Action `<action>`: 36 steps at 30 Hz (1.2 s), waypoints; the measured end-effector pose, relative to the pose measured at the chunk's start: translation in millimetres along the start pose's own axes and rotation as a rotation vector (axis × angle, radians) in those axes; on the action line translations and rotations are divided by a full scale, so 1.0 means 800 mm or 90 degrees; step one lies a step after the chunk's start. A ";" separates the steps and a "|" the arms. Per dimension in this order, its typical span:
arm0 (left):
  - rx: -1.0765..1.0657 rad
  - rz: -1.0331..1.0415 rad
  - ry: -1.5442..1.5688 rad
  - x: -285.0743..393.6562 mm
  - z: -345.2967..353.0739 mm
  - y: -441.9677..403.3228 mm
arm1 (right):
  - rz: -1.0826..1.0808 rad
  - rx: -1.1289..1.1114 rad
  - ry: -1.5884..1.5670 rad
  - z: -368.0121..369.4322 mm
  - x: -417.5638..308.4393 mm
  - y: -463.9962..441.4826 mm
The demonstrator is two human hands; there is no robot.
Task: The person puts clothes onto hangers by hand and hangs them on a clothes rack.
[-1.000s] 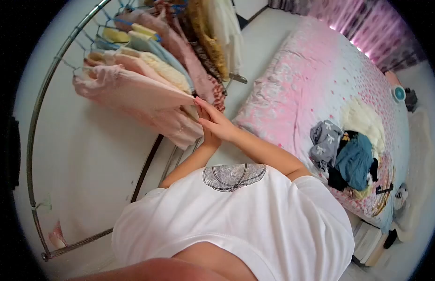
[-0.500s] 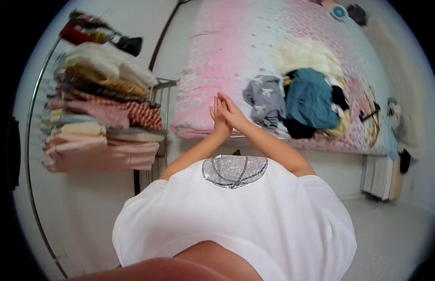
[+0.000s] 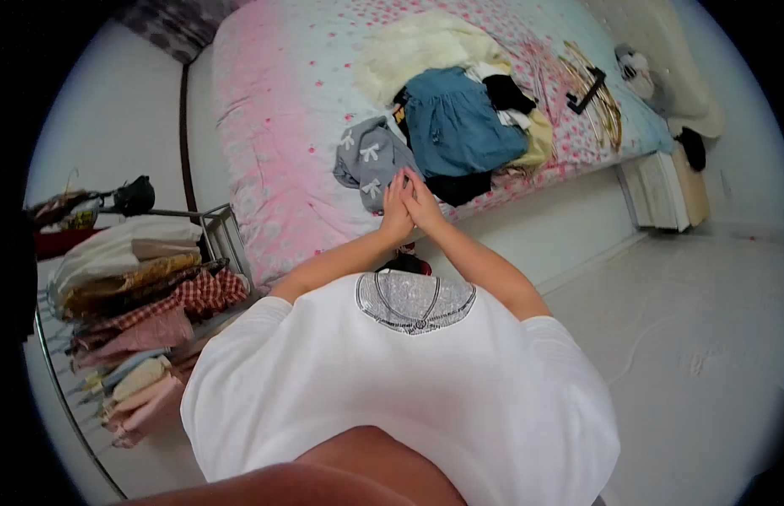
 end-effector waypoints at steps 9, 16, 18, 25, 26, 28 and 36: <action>-0.047 0.018 -0.216 -0.058 -0.009 -0.068 | -0.043 0.077 0.430 -0.040 0.060 -0.058; -0.150 -0.034 -0.322 -0.115 -0.016 -0.083 | 0.007 0.065 0.639 -0.074 0.088 -0.072; -0.140 -0.025 -0.335 -0.119 -0.015 -0.098 | 0.041 0.080 0.664 -0.088 0.094 -0.080; -0.164 -0.027 -0.360 -0.104 0.011 -0.162 | 0.065 0.061 0.666 -0.149 0.086 -0.152; -0.152 -0.024 -0.353 -0.097 0.018 -0.175 | 0.074 0.052 0.664 -0.159 0.083 -0.162; -0.113 -0.014 -0.363 -0.085 0.036 -0.202 | 0.031 0.037 0.659 -0.183 0.089 -0.183; -0.103 -0.060 -0.320 0.004 0.123 -0.288 | -0.082 -0.035 0.657 -0.347 0.103 -0.224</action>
Point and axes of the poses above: each hand's wrist, its own y-axis away from the middle knuckle, its own z-axis out of the palm, x = y × z, the point moved 5 cm from there along -y, towards the middle knuckle, and after that the axes turned 4 degrees about -y, right-handed, at the moved point
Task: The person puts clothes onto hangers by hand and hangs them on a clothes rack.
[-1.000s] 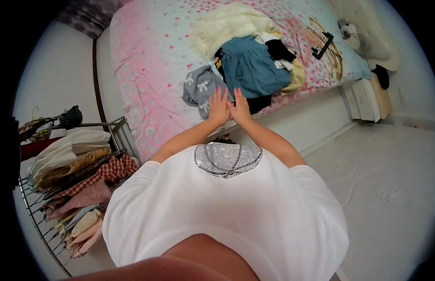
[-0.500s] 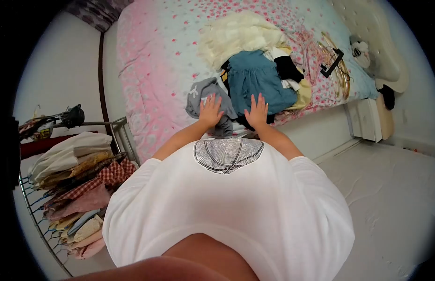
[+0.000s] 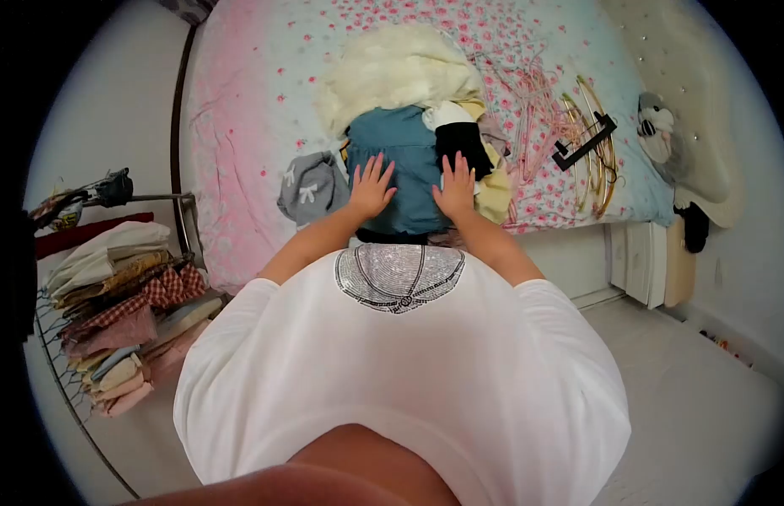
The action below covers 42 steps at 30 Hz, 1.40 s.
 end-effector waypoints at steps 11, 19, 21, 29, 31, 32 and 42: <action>-0.038 -0.107 -0.031 0.040 -0.002 -0.077 | 0.015 0.029 -0.083 -0.010 0.114 -0.050; -0.040 -0.193 -0.047 -0.013 0.000 -0.091 | 0.019 0.021 -0.085 -0.002 0.115 -0.119; -0.024 -0.240 -0.026 -0.020 -0.004 -0.110 | 0.063 -0.049 -0.059 0.010 0.130 -0.141; -0.252 -0.263 0.128 -0.041 0.044 -0.161 | 0.127 -0.098 0.025 0.037 0.149 -0.246; -0.277 -0.252 0.132 -0.049 0.054 -0.161 | 0.057 -0.037 0.058 0.038 0.149 -0.275; -0.270 -0.260 0.137 -0.055 0.060 -0.170 | 0.043 -0.050 0.073 0.036 0.154 -0.306; -0.207 -0.287 0.022 -0.047 0.077 -0.178 | 0.076 -0.128 0.097 0.075 0.196 -0.358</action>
Point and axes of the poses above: each hand's wrist, its own y-axis away from the middle knuckle, its own z-axis out of the palm, x = y × z, the point moved 5 cm from there along -y, towards the middle knuckle, and after that the axes turned 4 degrees about -y, right-handed, at the moved point
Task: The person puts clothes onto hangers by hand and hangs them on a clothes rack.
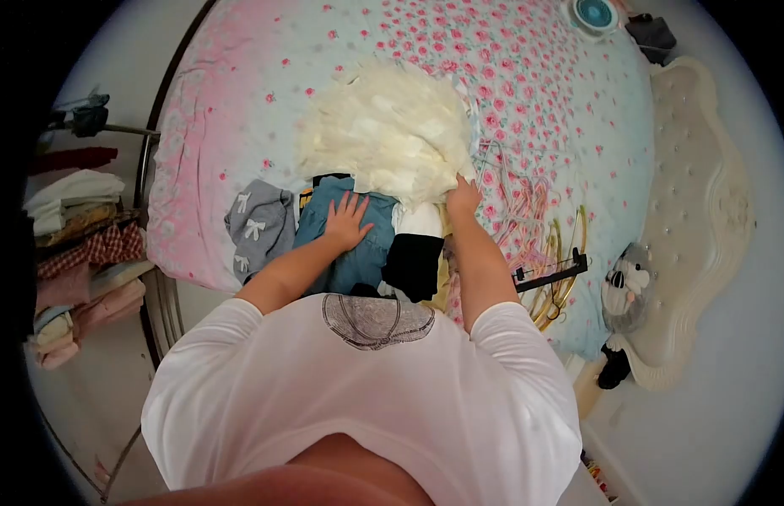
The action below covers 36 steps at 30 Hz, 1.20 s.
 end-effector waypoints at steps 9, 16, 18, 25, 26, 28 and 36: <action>-0.002 0.004 0.033 -0.002 -0.012 0.007 | 0.150 0.034 -0.276 0.006 -0.005 0.067; 0.071 -0.013 0.089 -0.003 -0.011 0.036 | 0.059 0.123 -0.261 -0.038 -0.050 0.166; 0.123 -0.033 0.108 -0.002 -0.023 0.057 | 0.025 0.166 -0.174 -0.053 -0.059 0.181; 0.341 0.213 0.162 0.038 -0.122 0.093 | -0.139 0.093 -0.052 -0.127 -0.151 0.212; 0.346 0.250 0.144 0.044 -0.136 0.097 | -0.199 0.103 -0.026 -0.131 -0.165 0.222; 0.343 0.294 0.087 0.047 -0.150 0.102 | -0.297 0.155 -0.006 -0.127 -0.186 0.238; 0.212 0.271 0.120 0.037 -0.141 0.110 | -0.331 0.196 -0.052 -0.154 -0.216 0.292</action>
Point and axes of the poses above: each hand's wrist, its own y-axis away from the middle knuckle, its own z-axis out of the palm, x = y × z, the point moved 5 cm from there along -y, towards the middle knuckle, and after that the axes turned 4 degrees about -y, right-handed, at the moved point
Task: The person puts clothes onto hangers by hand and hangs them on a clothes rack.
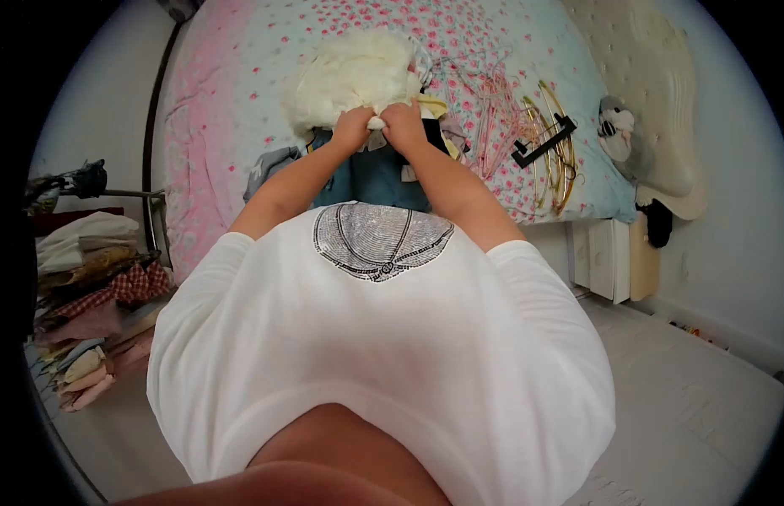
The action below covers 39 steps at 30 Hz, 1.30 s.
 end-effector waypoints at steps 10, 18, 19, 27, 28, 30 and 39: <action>0.196 0.186 0.275 0.042 -0.071 0.075 | 0.243 0.113 -0.052 0.007 0.042 0.018; 0.061 0.100 0.201 0.005 -0.120 0.099 | 0.287 0.167 -0.217 -0.003 0.066 -0.024; 0.014 0.054 0.176 -0.019 -0.105 0.094 | 0.283 0.169 -0.241 -0.010 0.062 -0.024; 0.141 0.108 0.193 -0.031 -0.120 0.071 | 0.120 -0.045 -0.125 -0.073 -0.017 -0.067; 0.180 0.154 0.218 -0.014 -0.133 0.064 | 0.090 -0.061 -0.093 -0.080 -0.037 -0.071; 0.259 0.247 0.266 0.015 -0.157 0.053 | 0.080 -0.038 -0.087 -0.110 -0.083 -0.076; 0.146 0.086 0.325 0.016 -0.195 0.060 | 0.104 0.141 -0.150 -0.069 -0.031 -0.052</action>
Point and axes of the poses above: each hand's wrist, its own y-axis away from the middle knuckle, its own z-axis out of the palm, x = y × z, the point moved 5 cm from there along -y, towards the middle knuckle, and after that the axes turned 4 degrees about -y, right-handed, at the moved point
